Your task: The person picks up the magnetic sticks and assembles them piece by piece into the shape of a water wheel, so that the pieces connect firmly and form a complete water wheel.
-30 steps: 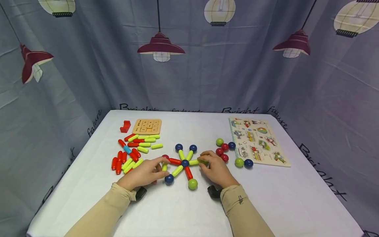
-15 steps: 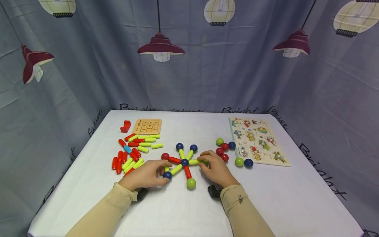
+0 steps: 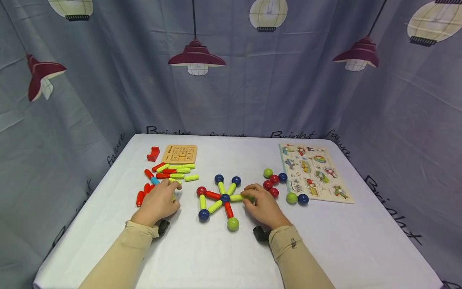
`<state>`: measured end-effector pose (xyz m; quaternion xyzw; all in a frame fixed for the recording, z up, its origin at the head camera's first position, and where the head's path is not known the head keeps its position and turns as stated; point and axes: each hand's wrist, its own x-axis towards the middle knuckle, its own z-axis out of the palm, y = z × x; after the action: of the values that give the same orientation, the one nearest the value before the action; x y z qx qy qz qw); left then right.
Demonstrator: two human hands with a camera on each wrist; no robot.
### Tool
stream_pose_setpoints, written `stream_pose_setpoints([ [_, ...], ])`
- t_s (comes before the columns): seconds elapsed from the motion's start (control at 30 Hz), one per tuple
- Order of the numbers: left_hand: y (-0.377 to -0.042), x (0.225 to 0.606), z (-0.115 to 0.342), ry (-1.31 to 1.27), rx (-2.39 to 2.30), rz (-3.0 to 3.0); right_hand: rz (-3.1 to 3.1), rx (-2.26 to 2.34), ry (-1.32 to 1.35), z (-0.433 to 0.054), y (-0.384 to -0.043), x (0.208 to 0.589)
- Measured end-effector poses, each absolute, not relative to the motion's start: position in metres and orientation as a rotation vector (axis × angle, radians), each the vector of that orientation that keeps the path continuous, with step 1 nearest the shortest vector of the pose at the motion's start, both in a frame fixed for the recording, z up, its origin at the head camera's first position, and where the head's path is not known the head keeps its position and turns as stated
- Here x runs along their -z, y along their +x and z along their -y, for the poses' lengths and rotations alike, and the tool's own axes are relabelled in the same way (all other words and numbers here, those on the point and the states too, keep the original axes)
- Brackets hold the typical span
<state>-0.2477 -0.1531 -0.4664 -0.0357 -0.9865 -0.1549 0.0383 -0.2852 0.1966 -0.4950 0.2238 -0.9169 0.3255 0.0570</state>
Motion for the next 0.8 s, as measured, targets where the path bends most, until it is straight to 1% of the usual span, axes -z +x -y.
stream_pose_setpoints([
  [0.13,-0.247,0.466,0.154,-0.119,0.572,3.013,2.790,-0.981,0.686,-0.196,-0.285,0.494],
  [0.37,-0.247,0.463,0.152,-0.118,0.575,3.016,2.735,-0.982,0.703,-0.196,-0.282,0.493],
  [0.53,-0.244,0.460,0.149,-0.111,0.602,3.025,2.716,-1.023,0.830,-0.188,-0.273,0.489],
  [0.63,-0.242,0.457,0.149,-0.071,0.579,3.045,2.739,-0.916,0.908,-0.179,-0.269,0.486],
  [0.8,-0.241,0.455,0.148,-0.020,0.533,3.103,2.785,-0.649,0.955,-0.167,-0.265,0.483],
])
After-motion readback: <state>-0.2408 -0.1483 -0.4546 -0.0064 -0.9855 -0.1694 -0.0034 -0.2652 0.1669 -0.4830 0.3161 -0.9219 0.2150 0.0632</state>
